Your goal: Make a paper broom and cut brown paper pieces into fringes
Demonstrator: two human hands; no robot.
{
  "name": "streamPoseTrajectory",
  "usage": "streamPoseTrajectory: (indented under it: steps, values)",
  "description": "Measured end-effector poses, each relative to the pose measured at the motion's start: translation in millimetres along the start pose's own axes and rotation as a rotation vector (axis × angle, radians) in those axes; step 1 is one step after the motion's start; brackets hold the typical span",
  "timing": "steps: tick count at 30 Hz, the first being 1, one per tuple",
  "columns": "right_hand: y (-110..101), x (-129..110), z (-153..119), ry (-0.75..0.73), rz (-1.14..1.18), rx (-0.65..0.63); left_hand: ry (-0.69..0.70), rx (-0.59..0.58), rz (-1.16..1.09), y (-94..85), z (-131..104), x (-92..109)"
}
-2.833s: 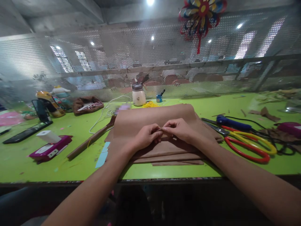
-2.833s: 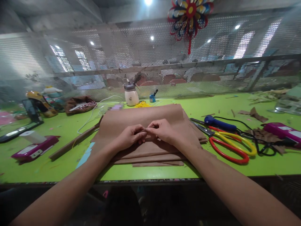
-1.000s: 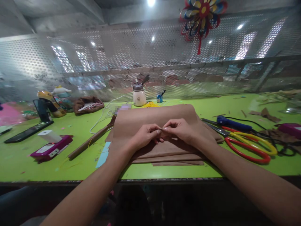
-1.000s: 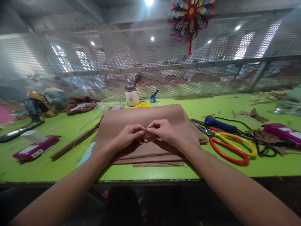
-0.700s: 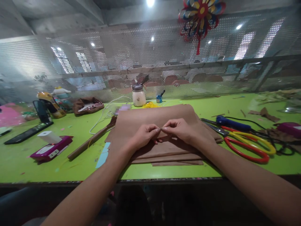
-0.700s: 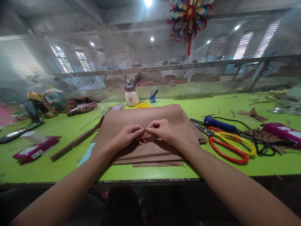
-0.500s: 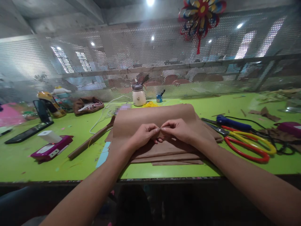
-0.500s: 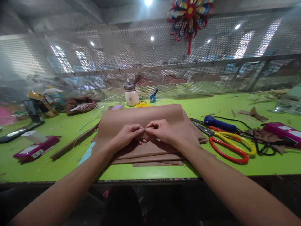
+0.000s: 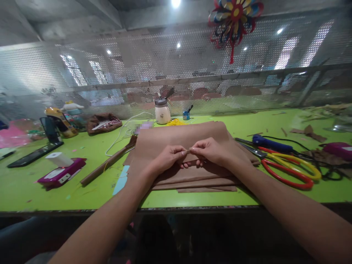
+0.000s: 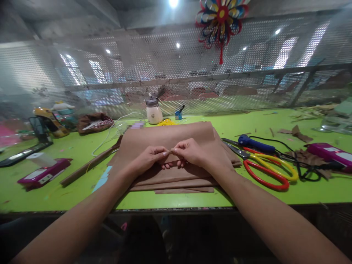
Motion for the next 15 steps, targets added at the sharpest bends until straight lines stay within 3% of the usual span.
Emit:
streamPoseTrajectory:
  steps: [5,15]
  values:
    - [-3.6,2.8,0.5,0.003,0.074,-0.146,-0.028,-0.009,-0.001,-1.3,-0.1,-0.9]
    - [-14.2,5.5,-1.9,0.062,0.057,-0.248,-0.089,0.056,-0.136,-6.8,-0.4,-7.2]
Point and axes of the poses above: each hand's wrist, its own z-axis towards the middle knuckle, its own y-axis out of the palm, x = y × z, the point moved 4 cm from there along z, towards the middle knuckle
